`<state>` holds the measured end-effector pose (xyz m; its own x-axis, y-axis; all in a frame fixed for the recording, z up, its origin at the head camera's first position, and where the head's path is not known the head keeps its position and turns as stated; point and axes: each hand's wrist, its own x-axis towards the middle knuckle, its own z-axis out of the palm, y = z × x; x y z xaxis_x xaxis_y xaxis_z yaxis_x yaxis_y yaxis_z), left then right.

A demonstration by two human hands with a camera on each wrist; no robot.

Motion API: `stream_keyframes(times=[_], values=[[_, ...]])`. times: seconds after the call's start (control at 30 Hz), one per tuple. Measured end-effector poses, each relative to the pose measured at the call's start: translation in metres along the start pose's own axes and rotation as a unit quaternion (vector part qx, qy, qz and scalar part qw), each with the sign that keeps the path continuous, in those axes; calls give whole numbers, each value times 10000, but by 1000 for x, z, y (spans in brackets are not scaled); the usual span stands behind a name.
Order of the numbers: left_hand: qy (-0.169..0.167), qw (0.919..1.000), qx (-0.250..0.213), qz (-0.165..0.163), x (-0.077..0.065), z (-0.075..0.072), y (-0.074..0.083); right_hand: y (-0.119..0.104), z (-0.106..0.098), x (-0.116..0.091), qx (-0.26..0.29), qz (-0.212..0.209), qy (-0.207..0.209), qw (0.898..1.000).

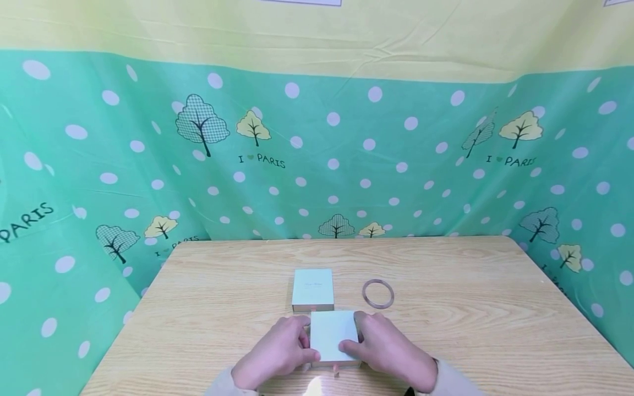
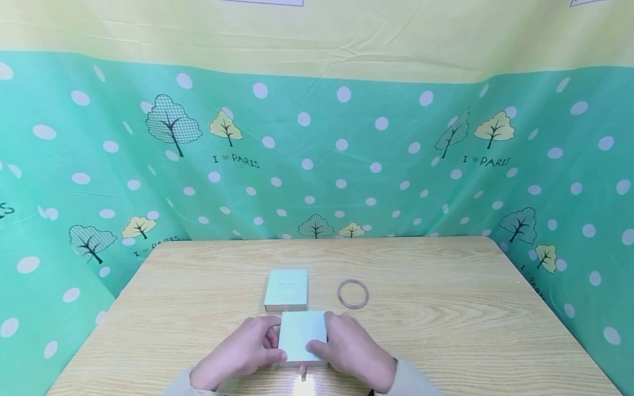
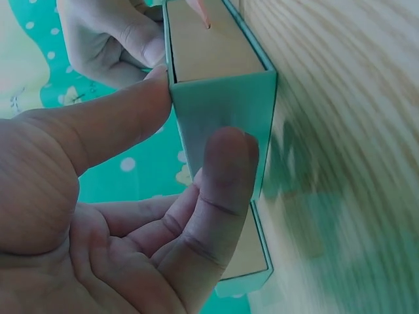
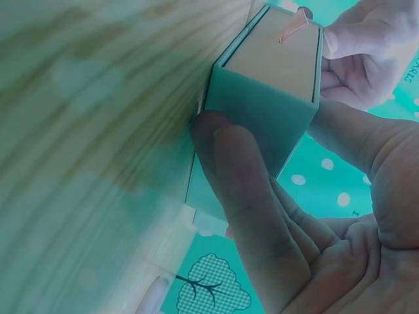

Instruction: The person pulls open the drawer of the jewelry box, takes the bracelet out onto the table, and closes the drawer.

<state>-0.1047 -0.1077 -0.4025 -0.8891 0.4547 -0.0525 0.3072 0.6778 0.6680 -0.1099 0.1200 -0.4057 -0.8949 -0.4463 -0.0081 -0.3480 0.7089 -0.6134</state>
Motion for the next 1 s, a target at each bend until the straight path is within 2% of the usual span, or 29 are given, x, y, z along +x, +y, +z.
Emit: stream_keyframes(times=[0.17, 0.37, 0.7, 1.0], values=[[-72, 9998, 26, -171, -1, -4, 0, -2, 3, 1, 92, -5, -86, 9999], [-181, 9996, -31, -214, -1, -7, -1, -3, 5, 3, 97, 7, -95, 9999], [-193, 9993, 116, -286, -2, -10, -2, -8, 8, 6, 49, 0, -93, 9999], [-191, 9991, 15, -390, -3, -13, -3, -13, 11, 7, 22, 10, -134, 9999]])
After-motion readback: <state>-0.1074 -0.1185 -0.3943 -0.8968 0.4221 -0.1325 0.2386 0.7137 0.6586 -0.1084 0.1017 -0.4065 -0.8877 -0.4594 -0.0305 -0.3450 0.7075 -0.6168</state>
